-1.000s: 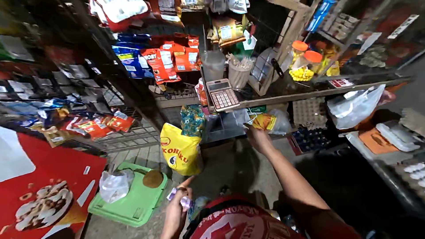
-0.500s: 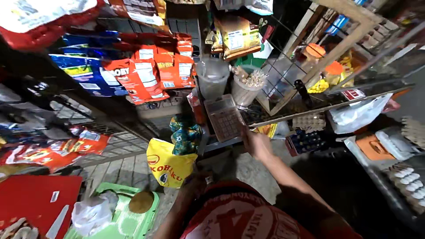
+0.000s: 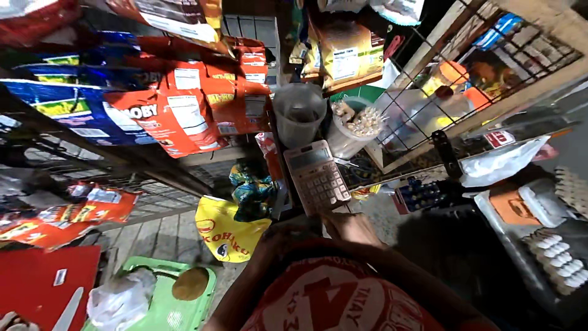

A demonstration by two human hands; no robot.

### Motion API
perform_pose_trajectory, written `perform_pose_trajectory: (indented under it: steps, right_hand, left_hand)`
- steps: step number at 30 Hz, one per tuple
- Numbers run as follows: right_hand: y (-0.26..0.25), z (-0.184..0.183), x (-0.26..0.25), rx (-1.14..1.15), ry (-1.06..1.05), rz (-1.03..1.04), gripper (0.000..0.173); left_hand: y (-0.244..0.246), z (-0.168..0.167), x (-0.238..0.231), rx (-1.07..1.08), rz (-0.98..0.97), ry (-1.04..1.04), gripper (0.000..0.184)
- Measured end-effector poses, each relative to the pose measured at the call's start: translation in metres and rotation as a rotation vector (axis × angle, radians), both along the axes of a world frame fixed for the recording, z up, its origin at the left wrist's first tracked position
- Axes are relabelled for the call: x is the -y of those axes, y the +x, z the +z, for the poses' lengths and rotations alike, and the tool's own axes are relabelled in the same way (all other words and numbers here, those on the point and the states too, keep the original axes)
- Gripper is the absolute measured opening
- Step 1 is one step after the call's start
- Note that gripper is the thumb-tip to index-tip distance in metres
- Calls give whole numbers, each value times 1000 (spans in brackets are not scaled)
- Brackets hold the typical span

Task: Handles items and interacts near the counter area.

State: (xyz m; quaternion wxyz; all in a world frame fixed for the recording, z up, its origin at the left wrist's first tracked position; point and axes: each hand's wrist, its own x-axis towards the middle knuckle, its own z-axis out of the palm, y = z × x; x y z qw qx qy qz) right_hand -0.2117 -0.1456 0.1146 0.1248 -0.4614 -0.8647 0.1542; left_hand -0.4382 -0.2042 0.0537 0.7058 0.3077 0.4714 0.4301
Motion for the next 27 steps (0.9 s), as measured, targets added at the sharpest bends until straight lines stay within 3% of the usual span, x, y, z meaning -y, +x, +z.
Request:
perform_pose_trajectory:
  steps: [3, 7, 12, 15, 17, 20, 23, 26, 27]
  right_hand:
    - [-5, 7, -23, -78, 23, -26, 33]
    - [-12, 10, -57, 9, -49, -84, 37]
    - [19, 21, -50, -56, 108, -111, 35]
    - [28, 6, -42, -30, 243, -120, 38]
    - [30, -3, -36, -4, 205, -122, 39]
    - [44, 2, -33, -149, 185, -117, 40]
    - [73, 16, -32, -187, 10, -159, 43]
    - [114, 28, -45, 70, -414, -208, 45]
    - [131, 25, -53, 111, -511, -228, 45]
  left_hand:
    - [1, -1, -3, -6, 11, 14, 36]
    - [3, -5, -3, 11, 39, 39, 37]
    - [-5, -14, 0, 246, 248, 136, 36]
    - [-7, 0, -1, 387, 314, 190, 37]
    - [-7, 8, -4, 438, 304, 216, 37]
    - [-1, 15, -10, 399, 226, 312, 40]
    - [14, 19, -15, 345, 182, 408, 40]
    - [31, 21, -15, 232, 144, 534, 31]
    - [42, 26, -15, 290, 174, 456, 27]
